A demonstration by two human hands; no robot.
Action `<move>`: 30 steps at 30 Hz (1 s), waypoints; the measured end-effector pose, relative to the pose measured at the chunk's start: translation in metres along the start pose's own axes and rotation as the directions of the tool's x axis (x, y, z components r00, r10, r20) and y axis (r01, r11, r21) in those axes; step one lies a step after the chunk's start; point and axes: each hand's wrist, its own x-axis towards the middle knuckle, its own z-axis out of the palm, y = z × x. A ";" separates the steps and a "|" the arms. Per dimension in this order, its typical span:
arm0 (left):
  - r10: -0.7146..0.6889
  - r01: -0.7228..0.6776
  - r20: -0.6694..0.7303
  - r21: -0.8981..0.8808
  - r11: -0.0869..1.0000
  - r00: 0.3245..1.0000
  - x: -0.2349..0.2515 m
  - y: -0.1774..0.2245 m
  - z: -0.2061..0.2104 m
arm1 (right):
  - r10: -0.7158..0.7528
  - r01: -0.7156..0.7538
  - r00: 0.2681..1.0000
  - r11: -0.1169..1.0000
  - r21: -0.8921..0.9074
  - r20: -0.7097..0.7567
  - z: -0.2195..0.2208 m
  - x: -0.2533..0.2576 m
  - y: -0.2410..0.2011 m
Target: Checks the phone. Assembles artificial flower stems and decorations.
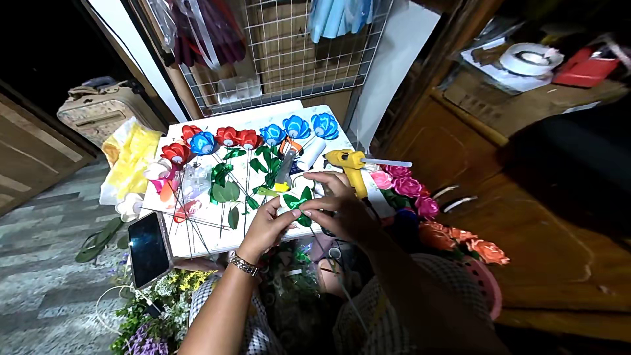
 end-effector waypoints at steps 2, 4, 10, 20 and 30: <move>0.006 -0.006 -0.007 0.027 1.000 1.000 0.000 0.001 0.000 | -0.054 0.054 0.998 0.998 -0.036 -0.019 0.004 -0.001 0.004; 0.005 -0.005 -0.015 0.042 0.999 1.000 0.000 0.001 0.000 | -0.090 0.087 0.995 0.994 -0.061 -0.039 0.007 -0.002 0.007; -0.012 0.015 -0.047 0.060 0.998 0.999 0.000 0.004 0.003 | -0.009 0.009 1.000 0.997 0.073 0.000 0.004 -0.001 0.005; -0.030 0.031 -0.053 0.031 0.999 0.998 0.002 0.001 0.003 | -0.095 0.094 0.996 0.989 -0.118 -0.003 0.002 0.001 0.000; -0.040 0.042 -0.055 0.041 0.998 0.998 0.002 -0.001 0.001 | -0.100 0.096 0.994 0.992 -0.078 -0.048 0.010 -0.002 0.009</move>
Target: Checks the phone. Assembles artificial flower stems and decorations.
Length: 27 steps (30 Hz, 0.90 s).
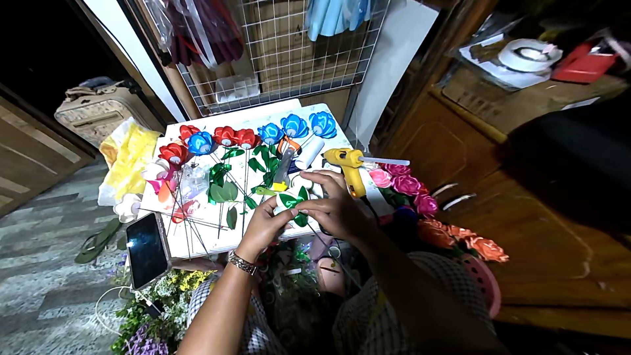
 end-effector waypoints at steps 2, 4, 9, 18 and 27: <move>-0.021 0.023 0.031 -0.060 0.998 0.999 0.001 -0.001 -0.001 | 0.008 -0.008 1.000 0.999 0.034 0.015 0.001 -0.001 0.001; -0.056 0.061 0.045 -0.116 0.991 0.997 0.002 -0.001 -0.001 | 0.031 -0.037 0.998 0.993 0.115 0.051 -0.001 0.000 0.000; -0.064 0.068 0.025 -0.206 0.976 0.998 0.003 0.002 0.001 | 0.121 -0.109 0.992 0.965 0.237 -0.037 -0.025 0.004 -0.011; -0.020 0.031 0.032 -0.380 0.925 0.999 0.003 0.004 -0.004 | 0.357 -0.332 0.929 0.921 0.204 -0.098 -0.067 -0.003 -0.012; 0.030 -0.039 -0.027 -0.428 0.903 0.999 0.008 -0.002 0.000 | 0.361 -0.449 0.891 0.795 0.409 0.276 -0.044 0.001 -0.041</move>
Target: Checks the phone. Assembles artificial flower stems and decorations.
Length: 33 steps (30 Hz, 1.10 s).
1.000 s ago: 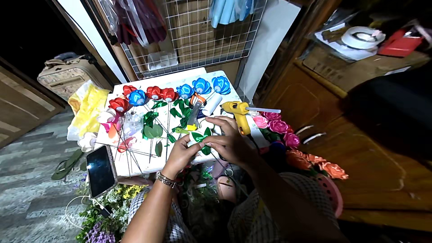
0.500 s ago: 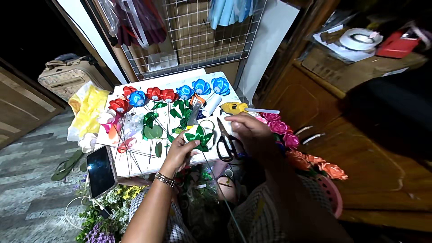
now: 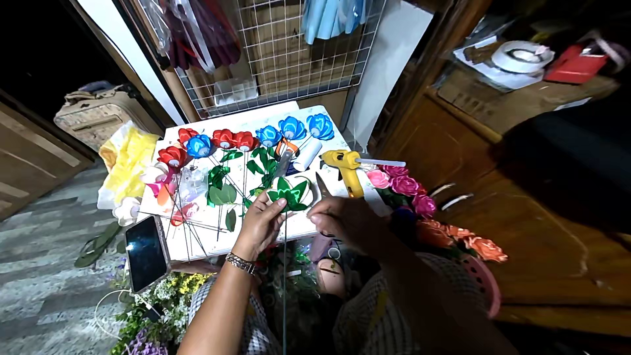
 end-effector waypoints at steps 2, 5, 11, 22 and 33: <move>0.041 -0.036 -0.072 0.062 0.997 0.997 -0.001 0.003 0.004 | 0.011 -0.072 0.970 0.967 0.243 0.244 0.008 -0.006 -0.011; 0.115 -0.101 -0.119 0.120 0.988 0.986 -0.001 0.004 0.004 | -0.116 -0.048 0.934 0.897 0.440 0.338 0.024 -0.011 -0.017; 0.153 -0.147 -0.026 0.155 0.977 0.988 0.001 0.002 -0.007 | -0.177 0.064 0.954 0.907 0.417 0.240 0.036 -0.012 -0.012; 0.123 -0.091 -0.166 0.191 0.977 0.978 0.002 0.004 0.002 | 0.143 -0.128 0.989 0.963 0.238 -0.048 0.039 0.007 0.018; 0.088 -0.067 -0.164 0.128 0.989 0.983 0.001 -0.004 0.010 | -0.084 -0.042 0.936 0.938 -0.343 -0.343 0.056 0.015 0.038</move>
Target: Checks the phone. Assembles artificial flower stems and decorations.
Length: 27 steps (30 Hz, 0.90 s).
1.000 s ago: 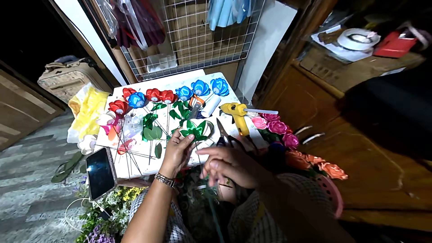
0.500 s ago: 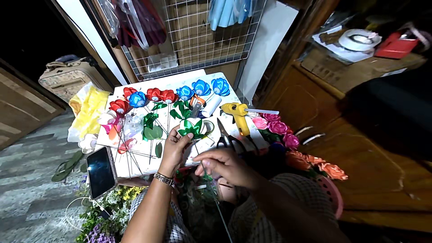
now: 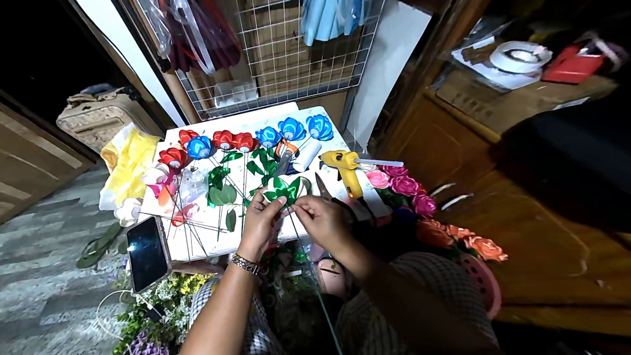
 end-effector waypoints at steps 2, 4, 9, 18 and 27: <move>0.000 0.000 -0.003 0.016 1.000 1.000 0.000 0.002 -0.002 | 0.019 -0.021 0.999 0.998 0.063 0.037 -0.002 0.002 0.004; 0.006 -0.006 -0.012 0.020 1.000 1.000 0.001 0.004 -0.003 | 0.082 -0.088 0.994 0.992 0.086 0.074 -0.011 0.007 0.003; 0.171 -0.168 -0.023 0.093 0.981 0.985 0.007 0.015 -0.020 | -0.022 -0.013 0.948 0.994 0.105 0.316 -0.064 0.016 -0.008; 0.629 -0.621 0.136 0.413 0.666 0.765 -0.003 0.033 -0.047 | 0.553 -0.455 0.812 0.799 -0.394 0.184 -0.111 0.034 0.052; 0.720 -0.781 0.327 0.391 0.486 0.612 -0.013 0.035 -0.042 | 0.266 -0.284 0.953 0.951 -0.124 -0.142 -0.064 0.034 0.075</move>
